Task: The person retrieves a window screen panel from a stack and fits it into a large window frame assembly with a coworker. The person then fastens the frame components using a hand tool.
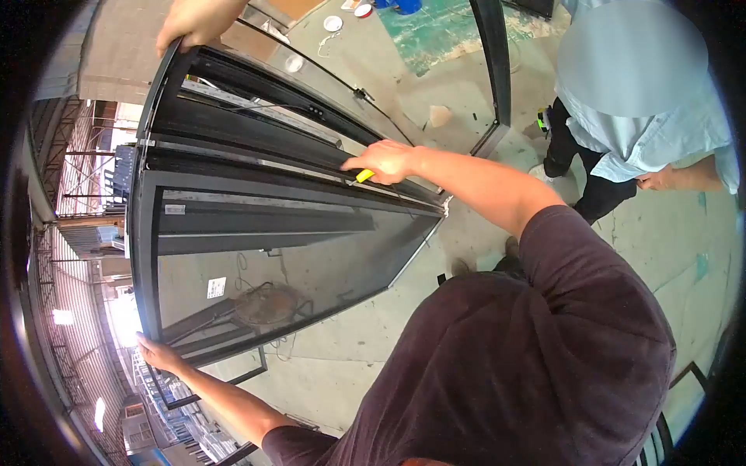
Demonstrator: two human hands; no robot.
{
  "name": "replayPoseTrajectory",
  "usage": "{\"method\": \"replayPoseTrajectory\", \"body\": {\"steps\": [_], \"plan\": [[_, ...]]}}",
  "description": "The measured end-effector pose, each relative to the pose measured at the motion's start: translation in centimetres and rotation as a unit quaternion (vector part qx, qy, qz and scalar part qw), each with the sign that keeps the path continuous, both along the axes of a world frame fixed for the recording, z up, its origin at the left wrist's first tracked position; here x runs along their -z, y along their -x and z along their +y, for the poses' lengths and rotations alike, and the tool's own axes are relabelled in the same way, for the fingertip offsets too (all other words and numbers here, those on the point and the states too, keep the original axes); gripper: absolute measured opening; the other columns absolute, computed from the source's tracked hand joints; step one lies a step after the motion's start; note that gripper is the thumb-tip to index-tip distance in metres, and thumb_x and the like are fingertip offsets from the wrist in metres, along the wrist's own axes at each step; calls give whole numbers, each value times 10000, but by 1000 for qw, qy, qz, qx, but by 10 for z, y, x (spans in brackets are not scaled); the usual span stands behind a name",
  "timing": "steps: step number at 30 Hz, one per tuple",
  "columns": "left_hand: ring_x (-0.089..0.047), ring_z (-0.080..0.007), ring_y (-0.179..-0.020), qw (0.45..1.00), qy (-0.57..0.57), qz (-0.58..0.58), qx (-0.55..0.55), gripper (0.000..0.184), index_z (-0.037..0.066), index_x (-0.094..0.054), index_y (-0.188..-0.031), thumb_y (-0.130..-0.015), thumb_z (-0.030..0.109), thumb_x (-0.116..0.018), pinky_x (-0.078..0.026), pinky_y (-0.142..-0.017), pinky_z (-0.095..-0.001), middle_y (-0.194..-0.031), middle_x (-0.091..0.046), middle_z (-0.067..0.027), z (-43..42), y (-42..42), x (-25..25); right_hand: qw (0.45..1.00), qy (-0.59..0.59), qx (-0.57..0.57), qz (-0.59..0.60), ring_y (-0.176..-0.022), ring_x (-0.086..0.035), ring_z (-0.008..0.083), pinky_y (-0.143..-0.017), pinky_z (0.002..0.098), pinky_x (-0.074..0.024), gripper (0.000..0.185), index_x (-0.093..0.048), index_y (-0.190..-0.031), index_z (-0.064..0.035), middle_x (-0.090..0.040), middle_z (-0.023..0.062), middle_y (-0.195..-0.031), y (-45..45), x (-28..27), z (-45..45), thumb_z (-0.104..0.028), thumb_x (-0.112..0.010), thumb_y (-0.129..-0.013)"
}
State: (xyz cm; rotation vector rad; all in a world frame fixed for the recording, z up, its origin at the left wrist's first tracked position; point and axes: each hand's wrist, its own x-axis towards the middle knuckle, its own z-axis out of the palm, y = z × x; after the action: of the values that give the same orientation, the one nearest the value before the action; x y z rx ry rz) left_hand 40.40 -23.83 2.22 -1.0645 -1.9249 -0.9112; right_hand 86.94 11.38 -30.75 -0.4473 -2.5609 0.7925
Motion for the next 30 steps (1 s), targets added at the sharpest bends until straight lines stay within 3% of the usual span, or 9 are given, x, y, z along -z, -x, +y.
{"method": "replayPoseTrajectory", "body": {"steps": [12,15,18,20,24,25,28,29,30], "plan": [[-606,-260,-911,1000,-2,-5,-29,509,-66,-606,-1157,-1000,390,-445,-449,-843,-346,-1049,-669,-194,3,-14,0,992,91,61,-70,-816,-609,389,-711,475,-479,911,-123,-1511,-146,-628,191,-857,5,-31,-38,-55,-630,-761],[-606,-267,-897,1000,-16,5,-2,498,-60,-608,-1160,-1001,383,-447,-448,-839,-344,-1037,-669,-198,4,-10,3,988,63,70,-124,-799,-617,394,-704,483,-485,810,-245,-1478,-121,-639,187,-829,3,-16,-34,-96,-631,-767],[-603,-309,-1046,999,13,32,-32,492,-78,-595,-1178,-997,357,-456,-448,-919,-348,-1147,-638,-221,-2,1,3,980,36,83,-175,-820,-645,373,-677,488,-509,685,-432,-1368,-127,-651,190,-833,-3,5,-35,-175,-662,-725],[-585,-315,-1103,999,21,-9,-25,462,-85,-590,-1188,-994,318,-469,-429,-985,-360,-1207,-608,-227,-19,45,5,983,17,79,-164,-797,-652,360,-669,487,-522,423,-565,-1085,-113,-655,156,-803,-10,10,-45,-234,-667,-692],[-592,-329,-1070,999,29,1,-21,438,-91,-563,-1205,-1002,285,-467,-436,-949,-362,-1203,-601,-247,-12,36,8,976,-8,74,-204,-826,-647,373,-678,497,-519,264,-589,-972,-85,-657,167,-819,-26,47,-60,-186,-610,-730],[-542,-310,-1196,998,61,0,-30,473,-60,-542,-1263,-1014,323,-415,-401,-1010,-342,-1291,-561,-213,-17,49,10,978,-1,68,-195,-799,-633,387,-651,515,-507,260,-571,-944,-97,-643,158,-795,-29,67,-63,-254,-618,-742],[-542,-325,-1188,994,95,-14,-53,484,-54,-553,-1251,-1012,338,-403,-408,-1000,-344,-1285,-565,-212,-14,31,2,956,65,73,-277,-854,-644,370,-677,488,-525,216,-637,-898,-104,-661,154,-852,-55,83,-87,-265,-606,-758],[-549,-330,-1173,998,63,12,-22,487,-43,-556,-1254,-1010,349,-401,-413,-987,-348,-1272,-572,-214,-20,90,20,947,84,77,-300,-860,-645,368,-685,486,-525,212,-649,-898,-110,-664,153,-861,-66,100,-97,-264,-602,-760],[-547,-325,-1180,994,58,-19,-88,508,-25,-550,-1272,-1004,382,-407,-412,-984,-353,-1262,-581,-205,-10,47,9,941,84,77,-318,-861,-645,364,-692,484,-522,214,-656,-908,-116,-666,153,-875,-77,115,-107,-258,-599,-759]]}}
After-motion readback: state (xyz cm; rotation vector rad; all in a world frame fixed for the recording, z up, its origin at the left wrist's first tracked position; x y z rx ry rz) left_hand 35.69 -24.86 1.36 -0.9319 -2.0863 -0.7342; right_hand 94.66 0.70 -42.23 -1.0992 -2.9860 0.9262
